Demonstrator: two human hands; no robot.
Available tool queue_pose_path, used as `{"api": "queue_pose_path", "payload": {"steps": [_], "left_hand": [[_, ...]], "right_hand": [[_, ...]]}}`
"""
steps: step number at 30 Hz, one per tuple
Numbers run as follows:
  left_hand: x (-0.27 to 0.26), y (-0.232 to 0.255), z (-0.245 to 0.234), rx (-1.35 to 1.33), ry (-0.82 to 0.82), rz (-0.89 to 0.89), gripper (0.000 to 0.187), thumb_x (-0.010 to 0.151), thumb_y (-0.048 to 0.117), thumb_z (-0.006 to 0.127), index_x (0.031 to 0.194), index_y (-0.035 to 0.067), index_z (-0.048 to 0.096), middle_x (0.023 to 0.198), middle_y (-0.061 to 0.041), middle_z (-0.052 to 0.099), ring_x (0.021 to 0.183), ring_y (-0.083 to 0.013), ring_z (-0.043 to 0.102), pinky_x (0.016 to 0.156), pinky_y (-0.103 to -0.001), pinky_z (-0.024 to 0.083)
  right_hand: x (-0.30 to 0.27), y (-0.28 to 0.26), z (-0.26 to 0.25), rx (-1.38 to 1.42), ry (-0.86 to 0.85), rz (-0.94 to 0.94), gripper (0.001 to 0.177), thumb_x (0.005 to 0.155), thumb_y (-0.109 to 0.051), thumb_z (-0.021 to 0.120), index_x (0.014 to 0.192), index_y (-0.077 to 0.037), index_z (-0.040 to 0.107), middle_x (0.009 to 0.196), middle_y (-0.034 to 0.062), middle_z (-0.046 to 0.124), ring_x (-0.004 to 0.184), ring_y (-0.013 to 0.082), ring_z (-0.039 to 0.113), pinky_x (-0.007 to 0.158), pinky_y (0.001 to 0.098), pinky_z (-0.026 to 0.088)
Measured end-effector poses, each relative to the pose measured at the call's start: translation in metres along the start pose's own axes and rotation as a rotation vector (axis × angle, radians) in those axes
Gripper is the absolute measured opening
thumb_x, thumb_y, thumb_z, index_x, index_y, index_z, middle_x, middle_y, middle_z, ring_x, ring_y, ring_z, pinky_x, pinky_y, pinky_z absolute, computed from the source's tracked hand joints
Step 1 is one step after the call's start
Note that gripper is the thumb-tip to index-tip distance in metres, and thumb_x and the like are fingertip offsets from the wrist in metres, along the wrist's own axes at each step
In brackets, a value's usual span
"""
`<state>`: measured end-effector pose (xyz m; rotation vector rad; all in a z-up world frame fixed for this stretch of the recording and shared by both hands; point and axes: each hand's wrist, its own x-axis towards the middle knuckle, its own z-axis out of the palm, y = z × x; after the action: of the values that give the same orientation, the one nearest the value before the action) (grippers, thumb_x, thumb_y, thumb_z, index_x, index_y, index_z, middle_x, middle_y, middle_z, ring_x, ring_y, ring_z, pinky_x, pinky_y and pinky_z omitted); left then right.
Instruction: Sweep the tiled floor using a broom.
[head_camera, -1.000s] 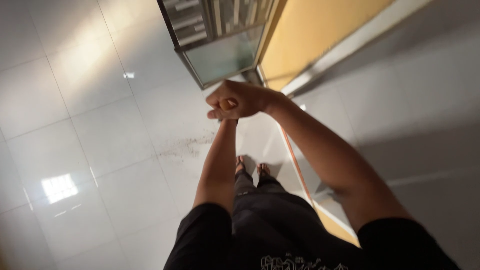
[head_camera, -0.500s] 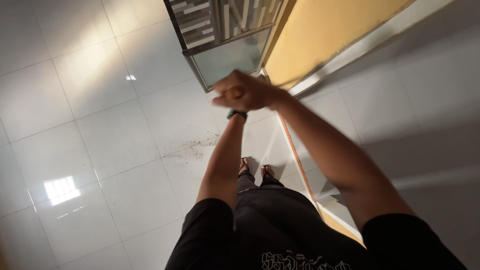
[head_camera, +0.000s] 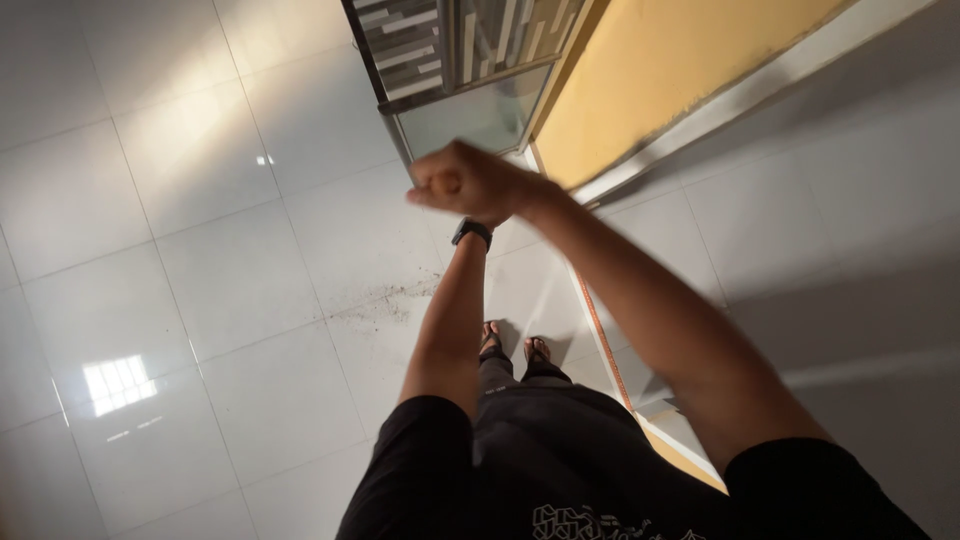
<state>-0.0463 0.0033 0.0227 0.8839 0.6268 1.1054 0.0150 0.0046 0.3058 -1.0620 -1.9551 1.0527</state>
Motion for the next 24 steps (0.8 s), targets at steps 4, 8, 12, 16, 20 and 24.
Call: {"api": "queue_pose_path", "payload": {"steps": [4,8,12,16,20,24], "left_hand": [[-0.01,0.002,-0.012,-0.131,0.041,-0.005,0.018,0.097,0.025,0.061,0.095,0.008,0.062,0.092,-0.004,0.065,0.091,-0.0166,0.064,0.086,-0.034,0.054],[0.0,-0.024,-0.025,-0.278,0.063,0.002,0.019,0.097,0.025,0.06,0.093,0.006,0.063,0.091,-0.005,0.066,0.092,-0.0177,0.064,0.089,-0.035,0.054],[-0.044,-0.034,-0.059,-0.385,0.126,-0.033,0.021,0.097,0.025,0.059,0.092,0.005,0.063,0.09,-0.006,0.066,0.092,-0.0188,0.064,0.092,-0.037,0.054],[-0.086,0.019,-0.051,-0.502,0.156,-0.054,0.022,0.097,0.025,0.059,0.09,0.004,0.063,0.09,-0.008,0.066,0.092,-0.02,0.064,0.095,-0.038,0.054],[-0.083,0.038,-0.014,0.022,0.129,0.023,0.018,0.092,0.019,0.065,0.09,0.001,0.063,0.087,-0.007,0.064,0.088,-0.0209,0.062,0.086,-0.037,0.052],[-0.062,0.028,0.037,0.708,-0.047,0.021,0.021,0.085,0.016,0.074,0.079,0.0,0.063,0.071,-0.006,0.065,0.07,-0.0206,0.059,0.064,-0.034,0.05]], "right_hand": [[-0.003,0.009,0.043,-0.011,-0.078,0.144,0.054,0.1,-0.024,0.073,0.067,-0.009,0.031,0.051,0.002,0.029,0.051,0.0123,0.026,0.051,0.034,0.031],[-0.004,0.008,0.06,0.027,-0.232,0.036,0.053,0.099,-0.022,0.072,0.068,-0.008,0.032,0.055,0.0011,0.033,0.052,0.012,0.031,0.051,0.0342,0.032],[-0.01,-0.028,0.084,0.109,-0.326,0.064,0.054,0.096,-0.022,0.073,0.064,-0.007,0.032,0.053,0.0017,0.033,0.05,0.0139,0.034,0.051,0.0363,0.031],[-0.026,-0.05,0.077,0.145,-0.32,-0.036,0.049,0.098,-0.022,0.069,0.062,-0.009,0.037,0.053,0.0,0.036,0.047,0.0127,0.037,0.05,0.0364,0.034],[-0.067,-0.094,0.019,-0.013,-0.097,-0.317,0.039,0.102,-0.022,0.066,0.069,-0.011,0.048,0.059,0.004,0.039,0.054,0.0167,0.042,0.059,0.0379,0.037],[-0.071,-0.13,-0.023,0.045,-0.132,-0.17,0.039,0.103,-0.024,0.064,0.069,-0.009,0.052,0.054,0.002,0.044,0.045,0.0141,0.046,0.051,0.0344,0.036]]}}
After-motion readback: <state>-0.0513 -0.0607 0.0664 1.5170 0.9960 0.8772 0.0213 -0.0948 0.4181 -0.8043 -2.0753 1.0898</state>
